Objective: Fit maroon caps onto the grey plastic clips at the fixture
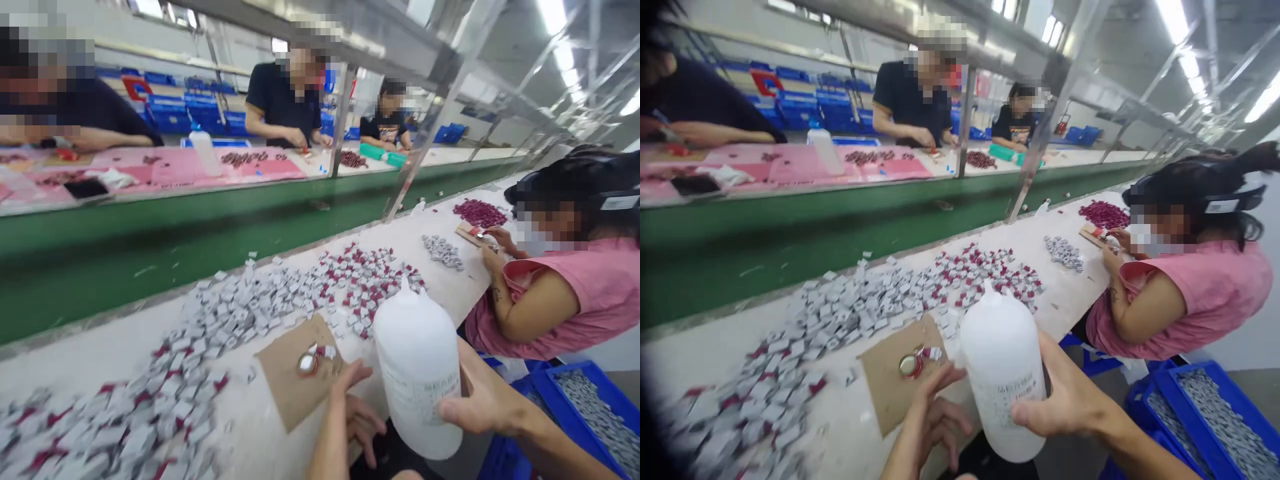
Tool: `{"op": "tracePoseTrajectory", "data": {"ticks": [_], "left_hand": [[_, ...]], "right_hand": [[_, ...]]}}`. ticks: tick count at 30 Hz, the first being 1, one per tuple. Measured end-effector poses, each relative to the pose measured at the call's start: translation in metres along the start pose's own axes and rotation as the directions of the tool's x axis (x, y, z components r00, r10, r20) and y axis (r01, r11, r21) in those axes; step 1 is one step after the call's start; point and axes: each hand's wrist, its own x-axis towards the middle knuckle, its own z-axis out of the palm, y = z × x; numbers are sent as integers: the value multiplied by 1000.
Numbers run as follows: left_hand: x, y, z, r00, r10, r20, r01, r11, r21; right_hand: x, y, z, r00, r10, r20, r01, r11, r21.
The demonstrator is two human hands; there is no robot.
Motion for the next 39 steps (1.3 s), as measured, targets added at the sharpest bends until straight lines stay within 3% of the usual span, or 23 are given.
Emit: {"op": "tracePoseTrajectory", "data": {"ticks": [4,12,18,25,39], "left_hand": [[-18,-10,18,989,-135,55,142,978,-151],[-37,-16,31,963,-267,-40,254,945,-206],[-35,-22,35,932,-361,-39,337,899,-280],[-29,-22,35,917,-398,-10,362,844,-395],[-26,-25,36,912,-410,14,357,777,-519]], "right_hand": [[-14,3,24,983,91,161,-85,995,-45],[0,8,27,904,233,358,-184,969,-165],[11,8,28,826,383,414,-315,922,-224],[25,-1,29,754,466,463,-413,884,-217],[36,-9,26,710,547,443,-438,836,-329]]}}
